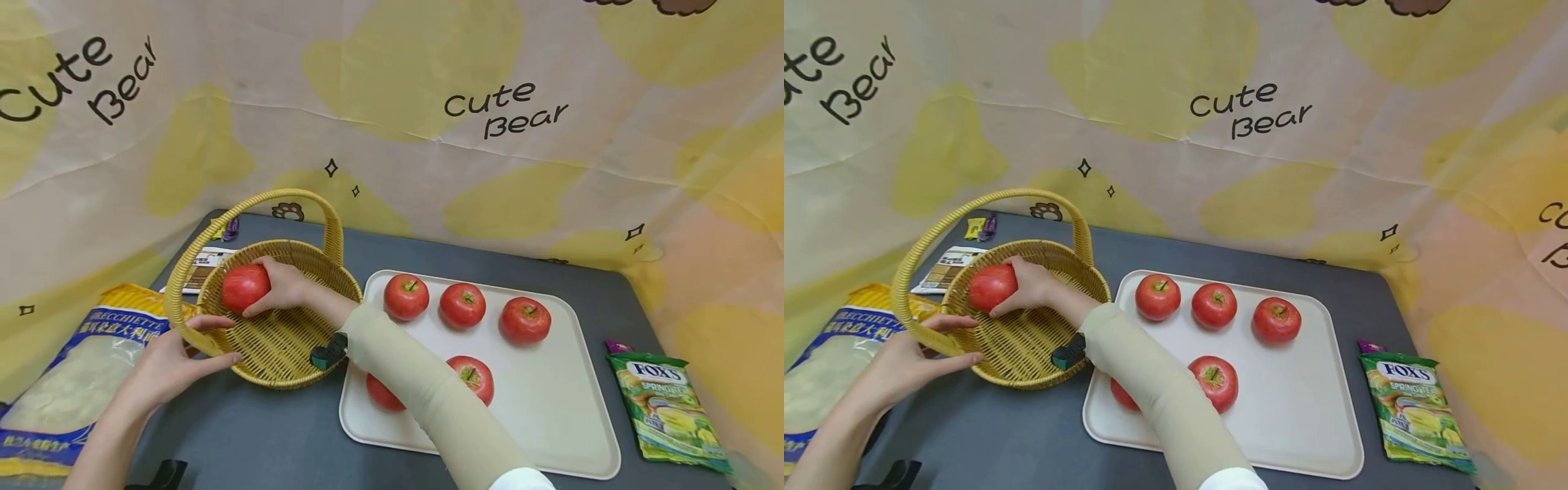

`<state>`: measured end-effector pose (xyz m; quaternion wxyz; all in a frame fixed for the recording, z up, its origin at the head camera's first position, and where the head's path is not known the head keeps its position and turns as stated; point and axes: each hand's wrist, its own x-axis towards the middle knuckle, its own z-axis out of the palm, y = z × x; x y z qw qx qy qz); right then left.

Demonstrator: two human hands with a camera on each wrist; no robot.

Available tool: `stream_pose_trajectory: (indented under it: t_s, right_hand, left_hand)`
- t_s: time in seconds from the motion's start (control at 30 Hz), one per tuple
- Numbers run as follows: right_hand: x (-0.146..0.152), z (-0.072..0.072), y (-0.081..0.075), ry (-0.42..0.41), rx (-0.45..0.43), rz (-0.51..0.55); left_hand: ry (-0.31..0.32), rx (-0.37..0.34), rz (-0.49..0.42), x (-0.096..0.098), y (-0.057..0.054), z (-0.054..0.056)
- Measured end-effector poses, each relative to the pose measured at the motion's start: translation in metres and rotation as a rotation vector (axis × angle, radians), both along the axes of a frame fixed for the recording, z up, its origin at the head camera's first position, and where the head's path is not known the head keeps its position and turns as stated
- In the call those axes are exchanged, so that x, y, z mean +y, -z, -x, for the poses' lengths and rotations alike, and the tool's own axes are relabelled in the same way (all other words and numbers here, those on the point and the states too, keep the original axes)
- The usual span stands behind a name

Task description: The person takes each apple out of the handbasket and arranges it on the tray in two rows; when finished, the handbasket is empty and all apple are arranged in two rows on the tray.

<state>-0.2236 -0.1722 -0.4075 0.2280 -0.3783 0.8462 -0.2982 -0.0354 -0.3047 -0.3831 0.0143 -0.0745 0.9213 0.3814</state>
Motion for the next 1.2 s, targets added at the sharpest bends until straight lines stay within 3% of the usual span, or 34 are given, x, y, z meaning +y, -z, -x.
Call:
stream_pose_trajectory:
  t_s: [0.13,0.27,0.6,0.9,1.2]
  right_hand:
    - [0.009,0.001,-0.005,0.015,0.049,-0.009]
    - [0.029,-0.002,-0.018,0.022,0.016,0.013]
    - [0.118,-0.028,-0.043,0.133,-0.012,0.148]
    - [0.205,-0.052,-0.043,0.269,-0.150,0.367]
    - [0.295,-0.069,-0.036,0.448,-0.146,0.274]
  left_hand:
    - [-0.001,-0.007,-0.001,0.000,0.002,0.001]
    - [0.006,0.014,0.008,0.000,0.004,0.003]
    - [0.012,0.033,0.024,0.001,0.008,0.004]
    - [0.004,0.086,0.046,-0.006,0.011,0.003]
    - [0.018,0.121,0.067,-0.006,0.014,0.004]
